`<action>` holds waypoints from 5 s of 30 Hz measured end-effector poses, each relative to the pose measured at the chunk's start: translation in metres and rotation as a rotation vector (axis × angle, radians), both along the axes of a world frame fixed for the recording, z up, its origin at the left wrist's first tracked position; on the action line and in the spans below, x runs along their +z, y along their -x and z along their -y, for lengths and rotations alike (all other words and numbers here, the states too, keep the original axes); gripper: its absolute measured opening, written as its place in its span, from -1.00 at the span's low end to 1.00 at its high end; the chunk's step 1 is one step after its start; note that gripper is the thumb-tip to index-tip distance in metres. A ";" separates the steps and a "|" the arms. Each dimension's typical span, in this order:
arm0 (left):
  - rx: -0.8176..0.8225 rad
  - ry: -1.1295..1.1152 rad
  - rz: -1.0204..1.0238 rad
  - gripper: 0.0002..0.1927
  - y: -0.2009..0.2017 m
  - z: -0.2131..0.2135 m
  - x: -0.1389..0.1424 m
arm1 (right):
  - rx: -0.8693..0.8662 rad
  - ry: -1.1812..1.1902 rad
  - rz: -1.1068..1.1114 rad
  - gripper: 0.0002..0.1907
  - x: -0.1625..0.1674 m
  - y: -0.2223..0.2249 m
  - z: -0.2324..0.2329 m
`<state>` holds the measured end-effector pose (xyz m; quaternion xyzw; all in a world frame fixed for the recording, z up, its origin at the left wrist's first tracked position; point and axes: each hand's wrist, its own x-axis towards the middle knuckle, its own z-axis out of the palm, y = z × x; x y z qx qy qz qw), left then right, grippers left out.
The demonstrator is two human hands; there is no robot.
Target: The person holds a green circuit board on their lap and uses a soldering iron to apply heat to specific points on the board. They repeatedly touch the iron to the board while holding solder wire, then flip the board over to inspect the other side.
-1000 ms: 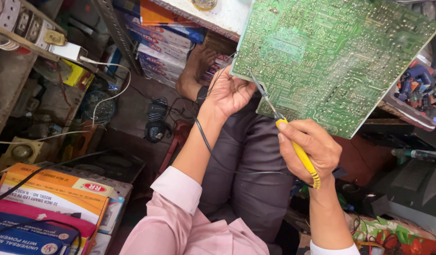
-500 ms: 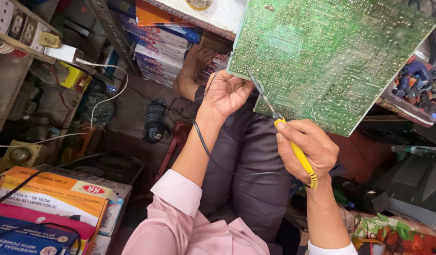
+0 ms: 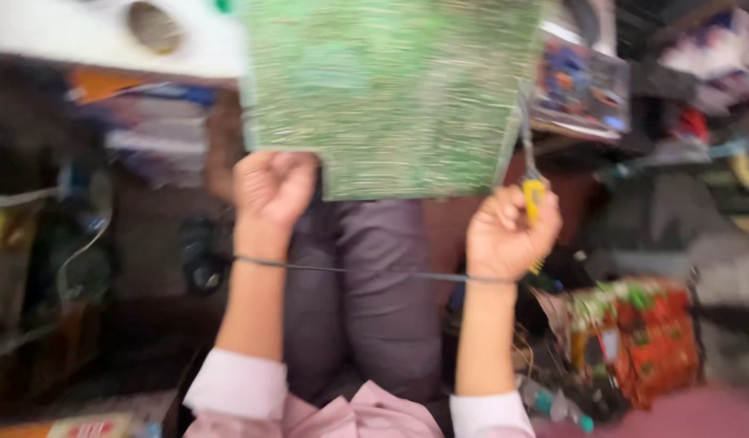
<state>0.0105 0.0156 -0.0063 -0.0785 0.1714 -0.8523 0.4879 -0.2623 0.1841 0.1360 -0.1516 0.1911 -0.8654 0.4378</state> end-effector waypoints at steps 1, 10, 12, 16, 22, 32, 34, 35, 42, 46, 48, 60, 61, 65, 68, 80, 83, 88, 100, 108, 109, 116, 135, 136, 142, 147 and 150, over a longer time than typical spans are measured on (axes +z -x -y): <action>0.033 -0.032 0.061 -0.63 0.001 -0.002 0.003 | -0.006 0.017 0.058 -0.78 -0.011 0.017 0.004; 0.069 0.008 0.126 -0.69 0.000 -0.009 0.038 | -0.312 -0.240 0.180 -0.79 -0.081 0.060 0.041; 0.107 -0.069 0.207 -0.68 0.001 -0.006 0.035 | -0.284 -0.133 0.090 -0.79 -0.077 0.060 0.037; 0.160 0.115 0.095 -0.73 0.005 -0.006 0.021 | -0.224 -0.138 0.040 -0.80 -0.046 0.058 0.020; 0.083 -0.129 0.043 -0.86 0.012 -0.006 0.009 | 0.072 -0.053 -0.231 -0.76 0.027 -0.001 -0.026; 0.029 0.011 -0.042 -0.62 0.009 -0.003 0.023 | 0.004 -0.149 -1.662 -0.74 0.069 -0.118 0.000; 0.023 0.009 -0.041 -0.61 0.009 -0.002 0.022 | 0.014 -0.141 -1.687 -0.73 0.073 -0.124 0.007; 0.020 0.009 -0.040 -0.61 0.009 -0.001 0.021 | 0.018 -0.137 -1.699 -0.73 0.074 -0.126 0.009; 0.037 0.012 -0.004 -0.60 0.012 0.000 0.016 | 0.033 -0.133 -1.707 -0.72 0.071 -0.131 0.017; 0.059 0.039 0.020 -0.62 0.011 -0.002 0.016 | 0.032 -0.122 -1.706 -0.73 0.067 -0.132 0.020; 0.061 0.031 0.029 -0.62 0.010 -0.002 0.016 | 0.043 -0.123 -1.691 -0.73 0.066 -0.132 0.020; 0.021 0.017 0.022 -0.62 0.010 0.002 0.015 | 0.049 -0.192 -1.619 -0.79 0.062 -0.136 0.018; 0.016 0.003 0.021 -0.61 0.010 0.002 0.014 | 0.047 -0.189 -1.625 -0.79 0.063 -0.136 0.018; 0.004 -0.002 0.020 -0.60 0.012 0.003 0.013 | 0.024 -0.139 -1.694 -0.79 0.064 -0.135 0.021; 0.003 -0.026 0.064 -0.60 0.011 0.003 0.013 | 0.031 -0.145 -1.697 -0.78 0.065 -0.135 0.021; -0.016 -0.006 0.060 -0.69 0.008 0.007 0.025 | 0.058 -0.209 -1.572 -0.80 0.060 -0.135 0.018; -0.025 -0.037 0.075 -0.69 0.009 0.007 0.027 | 0.062 -0.216 -1.570 -0.80 0.058 -0.134 0.018; -0.029 -0.031 0.044 -0.72 0.009 0.008 0.026 | 0.063 -0.227 -1.549 -0.81 0.054 -0.133 0.017; -0.026 -0.019 0.039 -0.70 0.010 0.007 0.028 | 0.076 -0.254 -1.440 -0.82 0.040 -0.130 0.016; -0.029 -0.088 0.055 -0.68 0.006 0.004 0.023 | 0.062 -0.314 -1.041 -0.84 0.023 -0.110 0.008; -0.008 -0.089 0.092 -0.69 0.005 0.003 0.021 | 0.050 -0.291 -0.879 -0.85 0.021 -0.102 0.006; 0.013 -0.029 0.056 -0.62 0.002 0.002 0.014 | 0.051 0.039 0.097 -0.79 -0.003 0.010 -0.006; 0.055 -0.240 0.162 -0.80 0.005 0.000 0.019 | 0.052 0.000 0.057 -0.68 0.006 0.027 -0.016; 0.038 -0.245 0.108 -0.85 0.007 0.001 0.017 | 0.095 -0.038 -0.027 -0.68 0.017 0.013 -0.020; 0.036 -0.073 0.173 -0.74 0.005 0.000 0.025 | 0.028 -0.322 -0.926 -0.79 0.043 -0.087 -0.025; -0.014 -0.050 0.088 -0.61 0.004 0.002 0.025 | 0.010 -0.293 -1.365 -0.80 0.054 -0.133 -0.013; -0.015 -0.036 0.064 -0.63 0.005 0.002 0.021 | -0.002 -0.261 -1.490 -0.81 0.063 -0.143 -0.002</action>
